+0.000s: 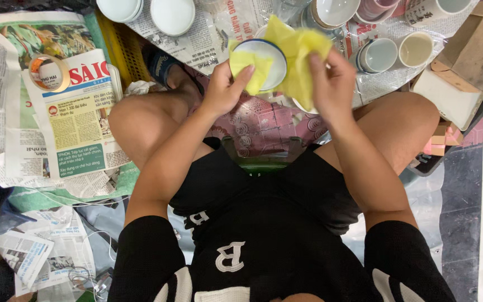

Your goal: The person wipes multiple small ceramic items, including cups, bowls, and saucers, using a yellow cloth. They handle each item one at a time, wiping the exterior and interior surfaces, then place them back on the table.

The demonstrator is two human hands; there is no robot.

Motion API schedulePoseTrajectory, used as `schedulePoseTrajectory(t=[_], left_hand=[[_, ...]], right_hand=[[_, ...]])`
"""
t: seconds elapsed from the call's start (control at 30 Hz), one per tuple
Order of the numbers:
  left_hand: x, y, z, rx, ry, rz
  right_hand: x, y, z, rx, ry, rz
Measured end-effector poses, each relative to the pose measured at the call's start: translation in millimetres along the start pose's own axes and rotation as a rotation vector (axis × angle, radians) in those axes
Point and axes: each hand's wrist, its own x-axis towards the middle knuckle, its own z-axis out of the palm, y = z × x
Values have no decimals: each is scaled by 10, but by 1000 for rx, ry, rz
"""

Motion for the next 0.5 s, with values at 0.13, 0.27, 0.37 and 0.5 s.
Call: schedulePoseTrajectory(t=[0.13,0.27,0.37,0.5], left_hand=[[67,255,71,93,-85,9],[142,333,238,315,-44,-90],[201,274,297,117,-65,20],[296,182,421,-72,-41,70]], right_hand=[[33,61,-183,363,35,115],[-109,-108,-52,148,-211,-187],[-157,-319,12,-511,-360,-420],[-29,-345,-84,-811,-307,-418]])
